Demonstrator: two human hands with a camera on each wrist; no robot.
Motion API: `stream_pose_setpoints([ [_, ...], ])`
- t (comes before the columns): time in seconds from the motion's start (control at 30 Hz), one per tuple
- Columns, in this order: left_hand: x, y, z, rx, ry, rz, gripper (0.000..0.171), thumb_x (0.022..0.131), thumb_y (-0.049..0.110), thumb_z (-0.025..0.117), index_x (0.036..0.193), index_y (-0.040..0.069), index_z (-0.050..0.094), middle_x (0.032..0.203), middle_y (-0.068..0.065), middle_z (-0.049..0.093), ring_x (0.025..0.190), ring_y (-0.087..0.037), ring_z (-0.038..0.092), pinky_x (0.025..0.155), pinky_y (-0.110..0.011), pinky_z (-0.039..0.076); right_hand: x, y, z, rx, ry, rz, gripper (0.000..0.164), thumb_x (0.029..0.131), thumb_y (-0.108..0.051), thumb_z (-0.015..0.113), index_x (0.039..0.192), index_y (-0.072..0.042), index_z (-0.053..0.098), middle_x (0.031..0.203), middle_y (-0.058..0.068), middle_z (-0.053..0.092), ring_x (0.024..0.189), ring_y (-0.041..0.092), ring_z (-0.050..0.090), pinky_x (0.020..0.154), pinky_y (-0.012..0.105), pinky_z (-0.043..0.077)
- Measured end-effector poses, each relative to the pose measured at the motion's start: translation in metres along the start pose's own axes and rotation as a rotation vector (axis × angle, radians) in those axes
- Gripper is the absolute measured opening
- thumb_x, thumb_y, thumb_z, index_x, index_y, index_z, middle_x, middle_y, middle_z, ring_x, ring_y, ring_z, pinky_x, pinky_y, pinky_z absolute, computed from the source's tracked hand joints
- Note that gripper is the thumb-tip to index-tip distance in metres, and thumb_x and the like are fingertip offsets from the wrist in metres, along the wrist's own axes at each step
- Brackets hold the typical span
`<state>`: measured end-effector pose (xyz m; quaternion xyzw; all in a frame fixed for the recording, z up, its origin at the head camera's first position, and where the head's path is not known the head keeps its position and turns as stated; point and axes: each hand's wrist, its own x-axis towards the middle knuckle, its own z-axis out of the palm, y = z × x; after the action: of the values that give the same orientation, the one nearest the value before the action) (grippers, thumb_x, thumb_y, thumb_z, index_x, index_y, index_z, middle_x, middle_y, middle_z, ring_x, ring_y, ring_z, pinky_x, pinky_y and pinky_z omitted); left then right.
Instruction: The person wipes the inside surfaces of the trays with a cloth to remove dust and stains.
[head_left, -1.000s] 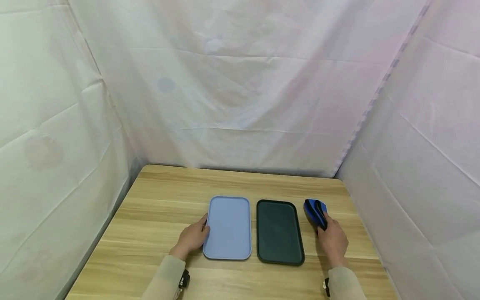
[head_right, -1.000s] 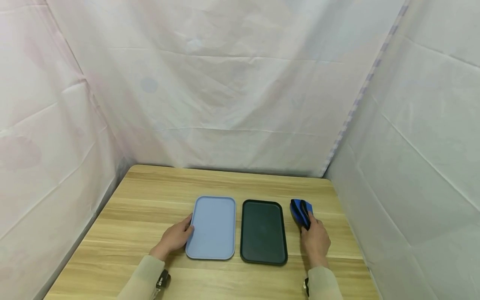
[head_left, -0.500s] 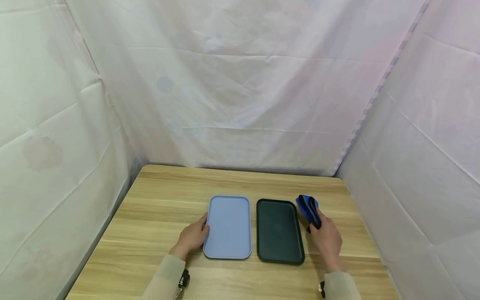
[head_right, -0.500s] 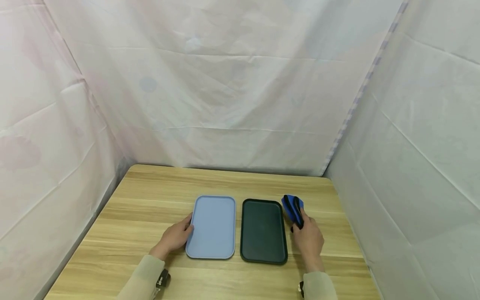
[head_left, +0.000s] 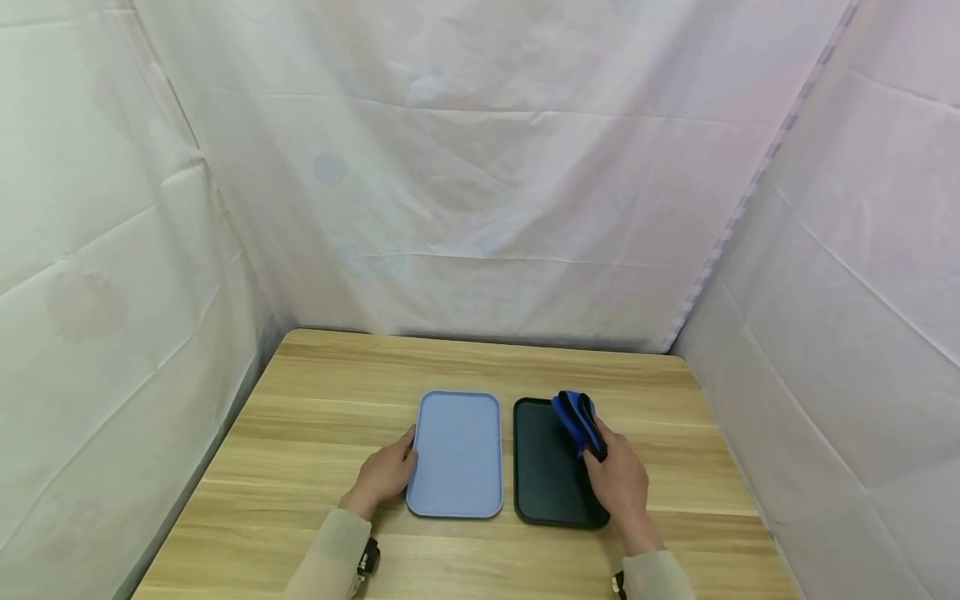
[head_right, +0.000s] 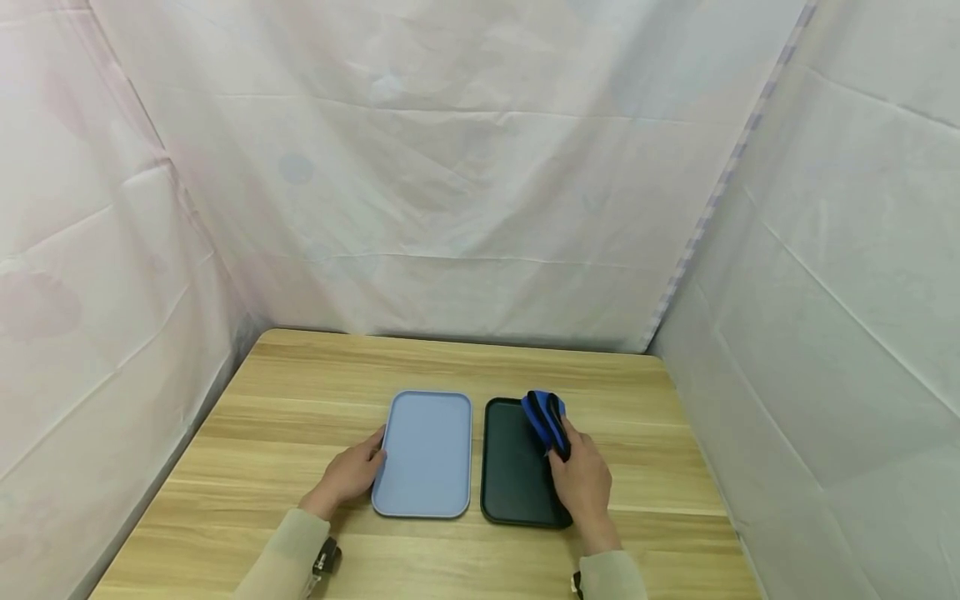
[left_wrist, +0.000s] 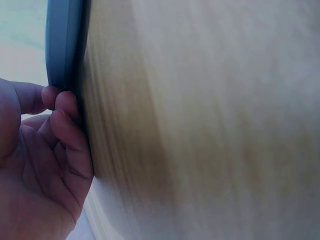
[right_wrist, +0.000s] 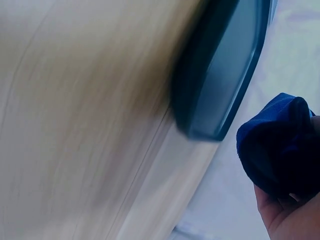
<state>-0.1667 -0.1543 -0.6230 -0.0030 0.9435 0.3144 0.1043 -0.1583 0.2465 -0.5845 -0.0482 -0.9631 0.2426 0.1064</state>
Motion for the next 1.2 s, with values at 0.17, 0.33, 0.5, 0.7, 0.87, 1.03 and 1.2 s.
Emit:
stream_pose_setpoints([
  [0.17,0.0,0.0,-0.001,0.006,0.007,0.002,0.052,0.101,0.031,0.044,0.15,0.016,0.037,0.13,-0.012,0.063,0.103,-0.028,0.066,0.083,-0.049,0.05,-0.004,-0.017,0.006,0.025,0.01,-0.044,0.057,0.088,-0.03,0.068,0.141,-0.024,0.051,0.119,0.013,0.065,0.098,0.033,0.066,0.074,0.051,0.052],
  [0.33,0.0,0.001,-0.002,0.006,0.008,-0.007,0.052,0.101,0.031,0.045,0.15,0.015,0.038,0.129,-0.012,0.063,0.097,-0.024,0.066,0.08,-0.047,0.051,-0.005,-0.035,0.012,0.046,-0.004,-0.069,0.056,0.088,-0.03,0.068,0.141,-0.025,0.051,0.118,0.011,0.065,0.095,0.03,0.066,0.074,0.048,0.052],
  [0.5,0.0,0.002,-0.002,0.011,0.014,-0.013,0.052,0.101,0.031,0.045,0.149,0.014,0.039,0.13,-0.013,0.063,0.094,-0.022,0.065,0.078,-0.046,0.051,-0.006,-0.054,0.019,0.058,-0.028,-0.096,0.056,0.088,-0.031,0.069,0.141,-0.027,0.05,0.123,0.011,0.063,0.099,0.03,0.066,0.077,0.048,0.053],
  [0.7,0.0,0.002,-0.002,0.002,0.01,-0.017,0.052,0.101,0.033,0.044,0.149,0.015,0.038,0.133,-0.013,0.061,0.101,-0.026,0.065,0.081,-0.049,0.05,-0.006,-0.079,0.033,0.059,-0.034,-0.129,0.058,0.087,-0.032,0.071,0.141,-0.03,0.051,0.126,0.007,0.063,0.101,0.028,0.067,0.077,0.046,0.053],
  [0.87,0.0,0.002,-0.001,0.002,0.008,-0.014,0.052,0.101,0.032,0.044,0.149,0.015,0.039,0.132,-0.014,0.061,0.103,-0.028,0.065,0.082,-0.05,0.05,-0.006,-0.094,0.044,0.052,-0.029,-0.163,0.06,0.084,-0.03,0.074,0.14,-0.03,0.052,0.129,0.002,0.062,0.102,0.028,0.067,0.077,0.046,0.054],
  [1.03,0.0,0.004,-0.002,0.01,0.015,-0.01,0.051,0.101,0.031,0.045,0.149,0.014,0.04,0.13,-0.014,0.063,0.098,-0.025,0.066,0.08,-0.048,0.051,-0.005,-0.107,0.052,0.037,-0.037,-0.174,0.061,0.083,-0.028,0.075,0.14,-0.029,0.053,0.136,-0.001,0.059,0.106,0.029,0.066,0.079,0.048,0.053],
  [1.2,0.0,0.005,-0.002,0.003,0.012,-0.005,0.051,0.101,0.03,0.045,0.148,0.013,0.04,0.131,-0.015,0.062,0.102,-0.027,0.066,0.083,-0.05,0.05,-0.003,-0.118,0.062,0.032,-0.024,-0.189,0.065,0.081,-0.026,0.077,0.141,-0.027,0.052,0.14,0.0,0.056,0.108,0.03,0.065,0.078,0.049,0.054],
])
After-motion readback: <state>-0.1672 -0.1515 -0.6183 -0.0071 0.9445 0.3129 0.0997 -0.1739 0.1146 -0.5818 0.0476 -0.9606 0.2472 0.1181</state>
